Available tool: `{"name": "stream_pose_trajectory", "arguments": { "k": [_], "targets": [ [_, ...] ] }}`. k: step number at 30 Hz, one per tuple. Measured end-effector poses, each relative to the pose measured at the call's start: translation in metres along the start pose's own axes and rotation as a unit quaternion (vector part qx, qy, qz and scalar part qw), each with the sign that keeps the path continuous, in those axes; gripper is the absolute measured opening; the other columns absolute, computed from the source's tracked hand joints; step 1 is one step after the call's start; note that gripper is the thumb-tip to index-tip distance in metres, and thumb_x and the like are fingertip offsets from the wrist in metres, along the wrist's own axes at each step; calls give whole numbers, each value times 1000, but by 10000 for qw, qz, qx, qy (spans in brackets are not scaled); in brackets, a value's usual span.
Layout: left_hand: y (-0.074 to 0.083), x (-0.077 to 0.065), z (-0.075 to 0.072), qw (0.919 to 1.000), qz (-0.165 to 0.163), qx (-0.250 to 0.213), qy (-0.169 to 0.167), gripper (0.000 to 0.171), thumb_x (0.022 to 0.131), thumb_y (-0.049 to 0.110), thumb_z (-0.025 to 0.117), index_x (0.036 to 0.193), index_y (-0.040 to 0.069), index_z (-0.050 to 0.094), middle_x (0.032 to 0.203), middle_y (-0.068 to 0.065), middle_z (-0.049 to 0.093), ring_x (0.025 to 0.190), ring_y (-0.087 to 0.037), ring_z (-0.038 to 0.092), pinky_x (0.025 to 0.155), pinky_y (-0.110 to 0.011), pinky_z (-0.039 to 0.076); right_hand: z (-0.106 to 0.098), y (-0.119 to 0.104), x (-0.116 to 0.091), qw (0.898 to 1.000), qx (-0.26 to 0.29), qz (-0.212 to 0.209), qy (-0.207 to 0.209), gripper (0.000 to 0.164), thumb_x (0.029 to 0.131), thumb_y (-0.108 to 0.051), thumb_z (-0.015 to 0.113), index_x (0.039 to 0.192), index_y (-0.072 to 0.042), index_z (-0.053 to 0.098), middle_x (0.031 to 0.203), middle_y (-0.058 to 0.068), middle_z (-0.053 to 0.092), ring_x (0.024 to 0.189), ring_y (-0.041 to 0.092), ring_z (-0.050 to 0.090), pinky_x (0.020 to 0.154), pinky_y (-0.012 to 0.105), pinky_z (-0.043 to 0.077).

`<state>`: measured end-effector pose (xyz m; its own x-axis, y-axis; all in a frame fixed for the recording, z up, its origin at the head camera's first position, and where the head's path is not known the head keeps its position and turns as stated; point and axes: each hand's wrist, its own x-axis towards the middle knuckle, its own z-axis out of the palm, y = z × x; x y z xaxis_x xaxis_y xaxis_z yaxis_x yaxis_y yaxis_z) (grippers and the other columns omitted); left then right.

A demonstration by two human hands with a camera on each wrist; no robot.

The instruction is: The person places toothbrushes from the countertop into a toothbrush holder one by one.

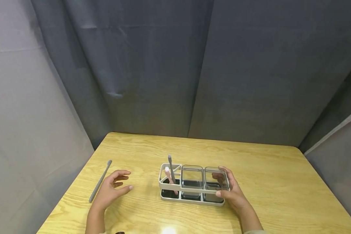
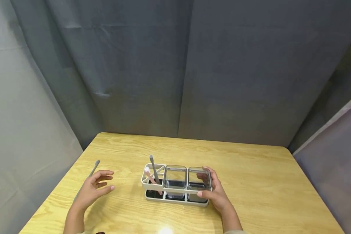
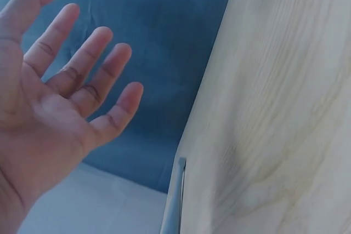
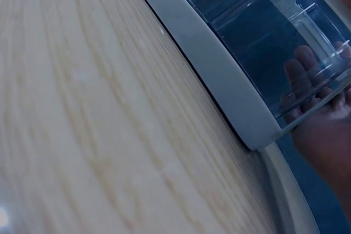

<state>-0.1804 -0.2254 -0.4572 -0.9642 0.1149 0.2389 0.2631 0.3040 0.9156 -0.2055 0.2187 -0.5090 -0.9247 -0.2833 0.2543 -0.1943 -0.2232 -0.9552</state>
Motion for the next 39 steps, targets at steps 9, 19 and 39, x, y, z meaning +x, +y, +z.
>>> {"name": "stream_pose_trajectory", "arguments": {
  "k": [9,19,39],
  "targets": [
    [-16,-4,-18,9996,-125,174,181,45,79,17,76,118,7,57,122,-10,53,109,-31,48,88,-52,41,1,-1,1,9999,-39,-117,34,86,67,7,66,142,-6,24,129,32,35,120,37,36,104,28,24],
    [-26,-4,-42,9987,-313,166,368,47,81,17,74,121,2,54,125,-14,50,110,-32,47,83,-28,47,-2,1,1,9999,48,14,97,89,66,6,67,142,-5,23,130,28,37,121,34,37,104,27,26],
    [-60,7,-84,9921,-1080,595,211,58,83,25,71,130,1,47,134,-15,41,117,-36,40,86,-45,43,0,0,-1,9999,86,-1,92,88,66,7,67,141,-4,23,130,30,36,122,35,36,106,33,22]
  ]
}}
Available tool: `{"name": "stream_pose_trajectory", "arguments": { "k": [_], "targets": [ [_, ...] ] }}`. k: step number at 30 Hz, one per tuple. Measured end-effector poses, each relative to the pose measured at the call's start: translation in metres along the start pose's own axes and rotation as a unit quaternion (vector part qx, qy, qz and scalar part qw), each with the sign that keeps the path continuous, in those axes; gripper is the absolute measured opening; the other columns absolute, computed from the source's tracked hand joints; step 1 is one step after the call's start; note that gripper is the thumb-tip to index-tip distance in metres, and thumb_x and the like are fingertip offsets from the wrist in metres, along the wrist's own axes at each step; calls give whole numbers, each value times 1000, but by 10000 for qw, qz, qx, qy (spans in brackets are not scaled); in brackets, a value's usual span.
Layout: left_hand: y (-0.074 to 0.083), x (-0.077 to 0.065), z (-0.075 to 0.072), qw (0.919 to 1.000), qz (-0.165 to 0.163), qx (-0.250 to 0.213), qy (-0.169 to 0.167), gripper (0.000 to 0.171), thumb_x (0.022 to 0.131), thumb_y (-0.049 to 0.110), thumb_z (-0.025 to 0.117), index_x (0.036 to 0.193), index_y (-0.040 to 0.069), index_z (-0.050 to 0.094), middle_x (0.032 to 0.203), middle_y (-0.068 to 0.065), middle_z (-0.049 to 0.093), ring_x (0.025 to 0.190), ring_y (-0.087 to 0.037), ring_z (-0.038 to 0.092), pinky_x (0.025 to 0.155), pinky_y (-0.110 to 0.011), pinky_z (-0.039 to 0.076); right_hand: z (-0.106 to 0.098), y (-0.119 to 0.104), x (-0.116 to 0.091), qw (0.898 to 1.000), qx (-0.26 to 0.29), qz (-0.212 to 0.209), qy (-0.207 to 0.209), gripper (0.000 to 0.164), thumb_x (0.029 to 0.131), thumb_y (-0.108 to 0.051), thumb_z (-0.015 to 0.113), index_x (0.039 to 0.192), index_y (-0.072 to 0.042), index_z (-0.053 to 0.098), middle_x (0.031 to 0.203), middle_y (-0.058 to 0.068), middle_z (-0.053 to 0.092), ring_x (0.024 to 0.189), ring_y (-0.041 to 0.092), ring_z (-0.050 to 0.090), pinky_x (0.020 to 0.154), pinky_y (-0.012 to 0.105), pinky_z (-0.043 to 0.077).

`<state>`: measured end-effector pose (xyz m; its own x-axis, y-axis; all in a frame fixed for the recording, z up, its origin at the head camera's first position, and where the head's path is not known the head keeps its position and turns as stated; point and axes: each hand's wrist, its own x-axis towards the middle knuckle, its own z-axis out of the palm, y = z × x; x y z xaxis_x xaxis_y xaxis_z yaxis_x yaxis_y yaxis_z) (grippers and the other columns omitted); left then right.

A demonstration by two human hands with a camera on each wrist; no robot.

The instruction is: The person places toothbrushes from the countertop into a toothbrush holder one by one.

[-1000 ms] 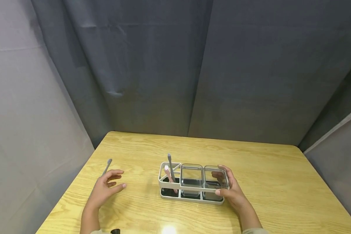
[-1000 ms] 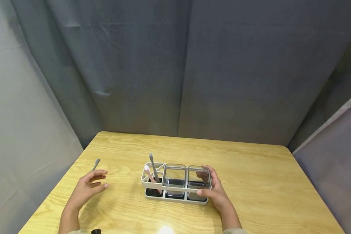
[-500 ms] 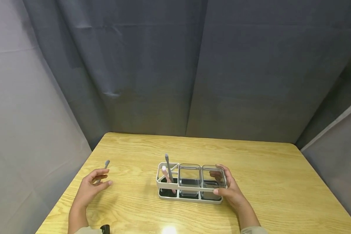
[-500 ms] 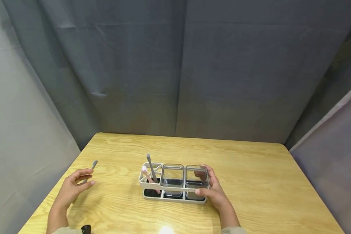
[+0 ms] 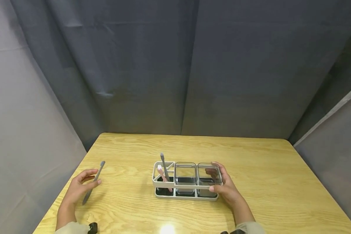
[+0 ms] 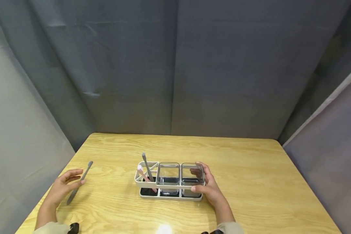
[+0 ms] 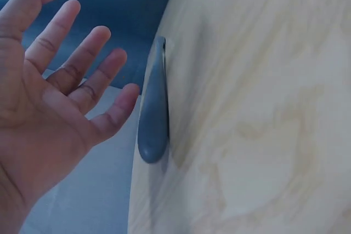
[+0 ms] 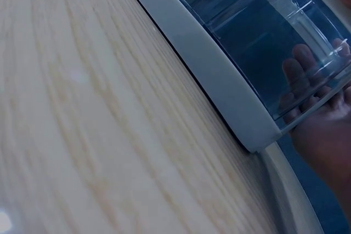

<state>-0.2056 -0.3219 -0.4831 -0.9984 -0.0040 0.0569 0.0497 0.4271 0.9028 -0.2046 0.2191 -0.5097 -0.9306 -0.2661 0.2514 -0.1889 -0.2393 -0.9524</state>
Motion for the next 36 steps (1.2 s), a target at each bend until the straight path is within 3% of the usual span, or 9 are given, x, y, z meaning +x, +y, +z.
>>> {"name": "stream_pose_trajectory", "arguments": {
  "k": [4,10,15,22,29,36],
  "targets": [
    [-8,2,-6,9995,-245,31,-182,63,85,26,70,135,1,41,140,-16,34,122,-39,34,90,-55,38,0,0,1,9999,71,-76,-49,88,65,7,66,141,-4,22,131,30,35,122,35,36,105,30,23],
    [-19,3,-14,9979,-539,47,-358,69,84,29,70,138,2,37,140,-19,32,122,-41,34,90,-54,39,0,-2,-2,9999,48,-50,-107,88,67,7,65,143,-5,21,132,28,35,123,35,34,106,29,21],
    [-24,5,-16,9968,-620,189,-474,73,82,29,72,140,2,36,139,-23,33,120,-44,38,89,-50,43,1,-3,-3,10000,35,83,-23,89,66,6,66,142,-5,21,132,26,35,123,35,34,106,31,21],
    [-24,10,-18,9943,-793,438,-569,79,79,26,75,141,1,34,134,-27,37,115,-42,42,86,-45,46,1,-2,1,9999,-23,99,-55,88,67,4,66,142,-7,22,133,28,34,123,39,31,106,47,10],
    [-27,16,-21,9906,-911,750,-698,80,75,24,79,138,-3,38,128,-29,44,107,-36,50,78,-39,48,0,-2,1,9999,-56,105,-71,89,67,4,66,143,-8,22,133,26,35,123,35,33,106,43,13],
    [-32,17,-24,9911,-993,527,-714,73,73,14,79,134,-6,43,122,-25,49,99,-27,53,73,-30,50,1,-2,0,9999,-65,76,-142,88,68,3,65,143,-9,21,134,26,34,124,36,33,105,52,7]
  ]
}}
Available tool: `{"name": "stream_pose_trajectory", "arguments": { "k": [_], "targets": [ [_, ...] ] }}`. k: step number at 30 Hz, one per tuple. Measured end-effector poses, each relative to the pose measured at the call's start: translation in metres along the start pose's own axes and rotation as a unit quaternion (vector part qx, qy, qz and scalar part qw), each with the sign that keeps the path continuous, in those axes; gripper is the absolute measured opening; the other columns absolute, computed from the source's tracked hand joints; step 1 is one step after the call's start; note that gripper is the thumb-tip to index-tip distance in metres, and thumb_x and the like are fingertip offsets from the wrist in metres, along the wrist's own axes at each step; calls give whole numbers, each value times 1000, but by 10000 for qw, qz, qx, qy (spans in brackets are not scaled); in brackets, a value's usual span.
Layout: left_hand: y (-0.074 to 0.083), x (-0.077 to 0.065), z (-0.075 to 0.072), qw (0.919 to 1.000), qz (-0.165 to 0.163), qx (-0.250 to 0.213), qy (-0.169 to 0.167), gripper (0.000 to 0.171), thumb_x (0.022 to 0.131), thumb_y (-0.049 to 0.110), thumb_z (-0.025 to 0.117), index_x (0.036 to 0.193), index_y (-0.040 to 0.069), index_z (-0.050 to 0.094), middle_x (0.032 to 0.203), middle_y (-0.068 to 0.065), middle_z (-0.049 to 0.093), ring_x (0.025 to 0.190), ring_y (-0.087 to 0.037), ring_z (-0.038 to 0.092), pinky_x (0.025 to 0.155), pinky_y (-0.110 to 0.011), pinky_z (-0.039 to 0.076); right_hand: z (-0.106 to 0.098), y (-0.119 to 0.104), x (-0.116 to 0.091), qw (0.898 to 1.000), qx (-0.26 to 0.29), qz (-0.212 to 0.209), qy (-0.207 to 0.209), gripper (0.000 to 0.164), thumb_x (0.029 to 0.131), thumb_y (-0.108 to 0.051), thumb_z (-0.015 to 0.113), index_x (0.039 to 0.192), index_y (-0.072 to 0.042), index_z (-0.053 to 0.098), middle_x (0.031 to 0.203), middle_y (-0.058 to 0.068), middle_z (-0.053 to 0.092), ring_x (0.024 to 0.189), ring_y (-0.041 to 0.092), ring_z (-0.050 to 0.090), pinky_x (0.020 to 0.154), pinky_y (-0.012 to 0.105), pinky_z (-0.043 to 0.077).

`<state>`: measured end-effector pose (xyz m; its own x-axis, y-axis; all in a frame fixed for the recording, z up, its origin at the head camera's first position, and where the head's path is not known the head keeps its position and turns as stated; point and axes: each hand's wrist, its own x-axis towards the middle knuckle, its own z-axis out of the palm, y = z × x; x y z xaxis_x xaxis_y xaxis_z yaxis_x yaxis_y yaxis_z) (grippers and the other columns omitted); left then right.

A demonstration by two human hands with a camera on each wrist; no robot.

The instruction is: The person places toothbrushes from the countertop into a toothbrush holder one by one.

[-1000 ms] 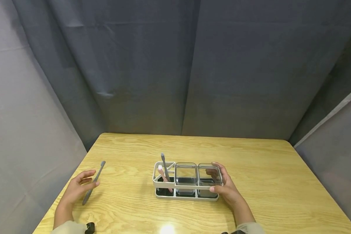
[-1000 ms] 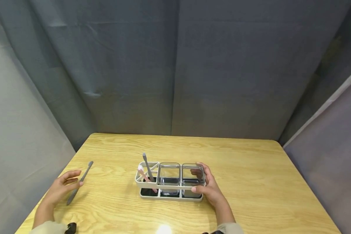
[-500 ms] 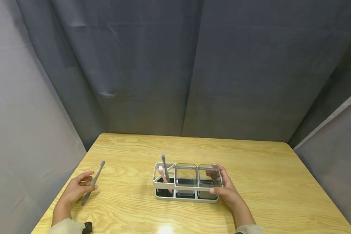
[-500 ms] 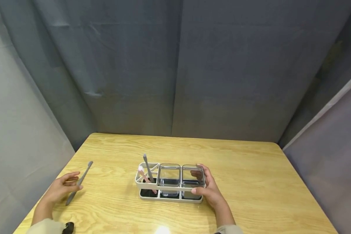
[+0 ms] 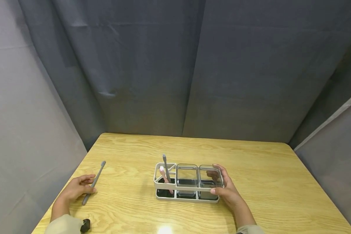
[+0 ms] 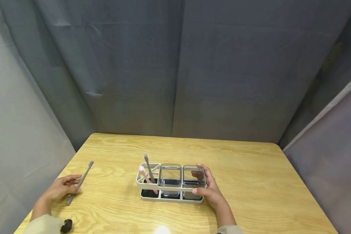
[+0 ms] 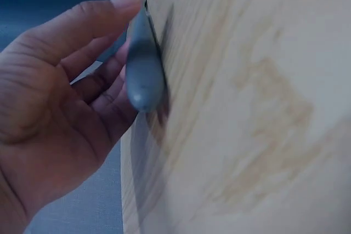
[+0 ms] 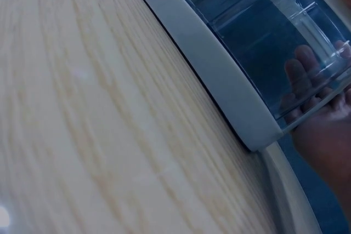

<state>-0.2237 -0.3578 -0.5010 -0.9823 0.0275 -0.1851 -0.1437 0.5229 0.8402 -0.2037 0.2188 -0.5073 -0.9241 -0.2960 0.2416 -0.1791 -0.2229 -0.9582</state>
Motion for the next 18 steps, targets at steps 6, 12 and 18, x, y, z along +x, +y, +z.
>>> {"name": "stream_pose_trajectory", "arguments": {
  "k": [6,12,18],
  "targets": [
    [-3,4,-11,9950,30,-738,-668,71,77,5,75,135,-10,37,113,-19,53,91,-23,58,73,-33,52,0,0,0,10000,-43,-1,33,88,68,3,65,143,-9,22,133,25,35,123,35,34,106,46,11],
    [-2,9,-19,9854,-257,-1225,-1150,70,79,-1,71,137,-10,33,95,-8,56,82,-22,61,73,-38,52,3,-1,0,9999,2,-51,109,88,67,4,65,143,-5,21,132,28,35,123,37,33,105,43,14],
    [4,10,-11,9939,-539,-639,-715,67,71,-5,74,130,-10,43,87,-10,53,72,-22,58,64,-38,52,2,-1,0,10000,7,-45,86,87,67,5,64,142,-6,22,132,28,34,124,38,32,106,38,16]
  ]
}}
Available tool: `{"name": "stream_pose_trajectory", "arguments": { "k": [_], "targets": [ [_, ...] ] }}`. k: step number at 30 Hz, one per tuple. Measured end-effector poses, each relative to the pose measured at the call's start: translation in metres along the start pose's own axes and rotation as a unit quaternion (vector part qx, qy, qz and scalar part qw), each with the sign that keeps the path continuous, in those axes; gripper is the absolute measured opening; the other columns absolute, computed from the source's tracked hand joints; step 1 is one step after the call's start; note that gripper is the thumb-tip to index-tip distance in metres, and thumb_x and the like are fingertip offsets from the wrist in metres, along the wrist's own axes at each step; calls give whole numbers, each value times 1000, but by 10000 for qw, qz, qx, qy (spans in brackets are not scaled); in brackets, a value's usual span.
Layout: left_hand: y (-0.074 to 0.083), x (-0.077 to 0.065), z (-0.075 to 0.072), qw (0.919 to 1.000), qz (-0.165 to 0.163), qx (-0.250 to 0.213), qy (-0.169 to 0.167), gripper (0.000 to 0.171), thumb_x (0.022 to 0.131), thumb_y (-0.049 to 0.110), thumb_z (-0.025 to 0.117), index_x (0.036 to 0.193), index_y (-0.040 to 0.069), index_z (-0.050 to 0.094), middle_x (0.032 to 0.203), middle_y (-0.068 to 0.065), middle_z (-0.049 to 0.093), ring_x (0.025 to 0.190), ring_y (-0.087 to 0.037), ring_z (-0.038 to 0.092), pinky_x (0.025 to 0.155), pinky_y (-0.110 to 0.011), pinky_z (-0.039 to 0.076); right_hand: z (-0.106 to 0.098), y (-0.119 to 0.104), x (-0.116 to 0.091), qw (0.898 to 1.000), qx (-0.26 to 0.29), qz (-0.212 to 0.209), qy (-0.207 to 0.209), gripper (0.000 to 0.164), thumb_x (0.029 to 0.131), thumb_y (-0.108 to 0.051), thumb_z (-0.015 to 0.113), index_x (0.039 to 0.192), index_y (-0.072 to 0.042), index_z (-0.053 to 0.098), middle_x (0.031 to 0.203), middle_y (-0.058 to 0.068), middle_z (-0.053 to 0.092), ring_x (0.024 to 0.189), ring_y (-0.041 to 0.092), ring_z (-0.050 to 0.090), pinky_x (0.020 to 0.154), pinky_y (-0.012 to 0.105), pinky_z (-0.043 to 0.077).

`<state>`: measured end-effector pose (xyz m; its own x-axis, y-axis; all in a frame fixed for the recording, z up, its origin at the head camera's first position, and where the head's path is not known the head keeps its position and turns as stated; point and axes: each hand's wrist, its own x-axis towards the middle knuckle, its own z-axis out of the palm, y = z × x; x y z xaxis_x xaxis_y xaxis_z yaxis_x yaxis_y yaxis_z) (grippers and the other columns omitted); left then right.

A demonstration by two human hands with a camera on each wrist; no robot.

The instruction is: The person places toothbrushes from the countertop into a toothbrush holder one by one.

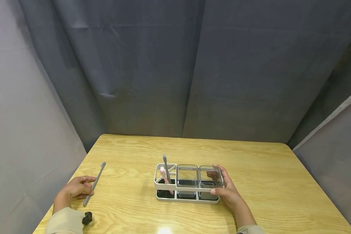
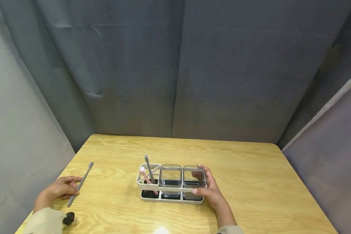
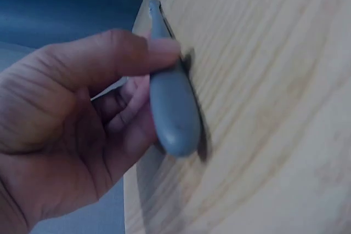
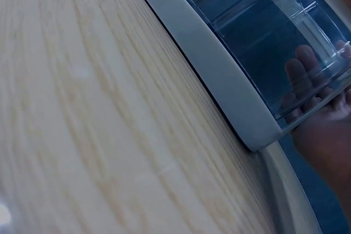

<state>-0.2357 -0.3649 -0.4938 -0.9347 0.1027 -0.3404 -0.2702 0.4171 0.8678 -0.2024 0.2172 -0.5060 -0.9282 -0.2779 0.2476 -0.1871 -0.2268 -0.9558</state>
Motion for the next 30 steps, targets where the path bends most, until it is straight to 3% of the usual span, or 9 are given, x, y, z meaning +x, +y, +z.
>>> {"name": "stream_pose_trajectory", "arguments": {
  "k": [5,10,13,16,21,24,30],
  "targets": [
    [4,-2,-3,10000,3,54,57,63,72,-8,70,129,-10,44,90,-11,57,73,-24,59,64,-39,52,0,2,2,10000,55,74,10,87,66,5,64,142,-6,22,132,27,35,124,37,33,106,34,19],
    [3,-9,-6,9975,66,-662,-246,61,77,-8,64,132,-11,37,98,-11,63,77,-26,62,66,-41,53,3,3,2,9999,97,54,34,87,65,6,65,140,-4,23,131,31,34,123,37,34,106,28,22],
    [4,-12,-5,9946,29,-1015,-196,61,78,-8,64,133,-10,37,98,-10,63,78,-26,63,66,-41,53,4,4,3,9999,142,33,23,87,65,5,66,140,-3,23,131,33,32,122,37,34,106,28,22],
    [5,-14,-4,9942,27,-1071,-93,62,77,-7,65,132,-9,38,98,-11,64,77,-25,63,65,-40,53,5,5,4,9998,184,3,34,87,64,6,65,140,-3,23,130,32,33,122,37,35,106,29,22],
    [3,-15,-4,9951,90,-960,-238,62,79,-6,65,133,-11,35,104,-12,64,79,-23,63,66,-38,53,5,5,4,9998,192,-18,-11,87,65,7,64,141,-4,23,130,28,36,122,35,35,105,27,22],
    [5,-14,1,9940,116,-1090,-56,64,79,-5,65,134,-11,33,102,-11,65,76,-21,63,65,-36,53,4,5,4,9998,185,-40,-48,86,66,6,64,141,-5,23,131,28,35,123,35,35,105,28,22],
    [16,-16,26,9860,218,-1595,424,65,84,-1,63,139,-7,29,89,-6,63,71,-16,61,61,-29,53,1,3,1,9998,185,-89,6,86,66,8,64,140,-4,23,130,31,34,123,38,34,105,31,23]
  ]
}}
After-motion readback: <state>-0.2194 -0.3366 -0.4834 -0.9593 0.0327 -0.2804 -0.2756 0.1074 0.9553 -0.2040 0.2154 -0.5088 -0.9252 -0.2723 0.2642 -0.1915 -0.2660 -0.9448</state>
